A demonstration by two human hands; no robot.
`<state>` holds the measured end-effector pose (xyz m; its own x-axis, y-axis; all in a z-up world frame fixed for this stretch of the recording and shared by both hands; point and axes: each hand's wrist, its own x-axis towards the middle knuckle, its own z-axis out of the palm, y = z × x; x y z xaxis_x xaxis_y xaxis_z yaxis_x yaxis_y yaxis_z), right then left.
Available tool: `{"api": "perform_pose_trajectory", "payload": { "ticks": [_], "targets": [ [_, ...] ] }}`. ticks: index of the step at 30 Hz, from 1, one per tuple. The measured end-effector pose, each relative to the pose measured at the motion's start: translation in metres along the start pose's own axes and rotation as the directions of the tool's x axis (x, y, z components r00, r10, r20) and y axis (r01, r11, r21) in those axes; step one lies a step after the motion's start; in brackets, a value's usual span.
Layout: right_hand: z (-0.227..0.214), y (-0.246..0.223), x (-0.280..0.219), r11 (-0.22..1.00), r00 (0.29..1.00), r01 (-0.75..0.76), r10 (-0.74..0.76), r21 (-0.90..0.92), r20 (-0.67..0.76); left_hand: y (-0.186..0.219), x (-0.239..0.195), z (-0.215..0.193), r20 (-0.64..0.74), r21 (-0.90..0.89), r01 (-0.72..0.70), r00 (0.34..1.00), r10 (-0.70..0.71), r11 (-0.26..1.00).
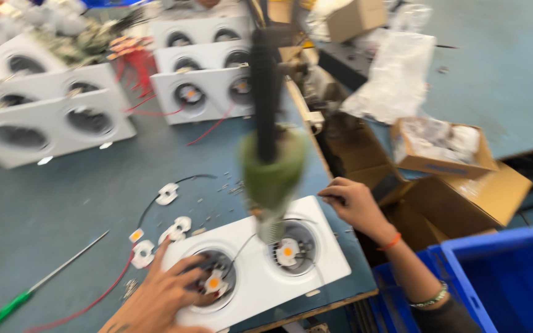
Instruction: The person assembles recessed light fixtures by inserting LED modules into the housing and securing them with a green heat gun. The person handles wires, LED modules, and screws while working at a factory assembly table.
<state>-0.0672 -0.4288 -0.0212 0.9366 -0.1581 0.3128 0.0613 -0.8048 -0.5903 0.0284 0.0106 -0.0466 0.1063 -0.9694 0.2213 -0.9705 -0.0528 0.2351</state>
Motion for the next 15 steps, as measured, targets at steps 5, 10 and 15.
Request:
{"api": "perform_pose_trajectory", "payload": {
  "ticks": [5, 10, 15],
  "targets": [
    [-0.004, 0.010, -0.032, 0.990, 0.992, -0.122, 0.122, 0.072, 0.016, -0.044, -0.032, 0.058, -0.181, 0.181, -0.059, 0.979, 0.092, 0.982],
    [-0.003, 0.018, -0.064, 0.991, 0.989, -0.132, 0.130, 0.023, 0.064, -0.070, -0.052, 0.095, -0.300, 0.222, 0.080, 0.954, -0.010, 0.972],
    [0.006, 0.021, -0.072, 0.993, 0.989, -0.118, 0.119, -0.014, 0.084, -0.071, -0.057, 0.103, -0.210, 0.195, 0.277, 0.949, -0.236, 0.941]
  ]
}}
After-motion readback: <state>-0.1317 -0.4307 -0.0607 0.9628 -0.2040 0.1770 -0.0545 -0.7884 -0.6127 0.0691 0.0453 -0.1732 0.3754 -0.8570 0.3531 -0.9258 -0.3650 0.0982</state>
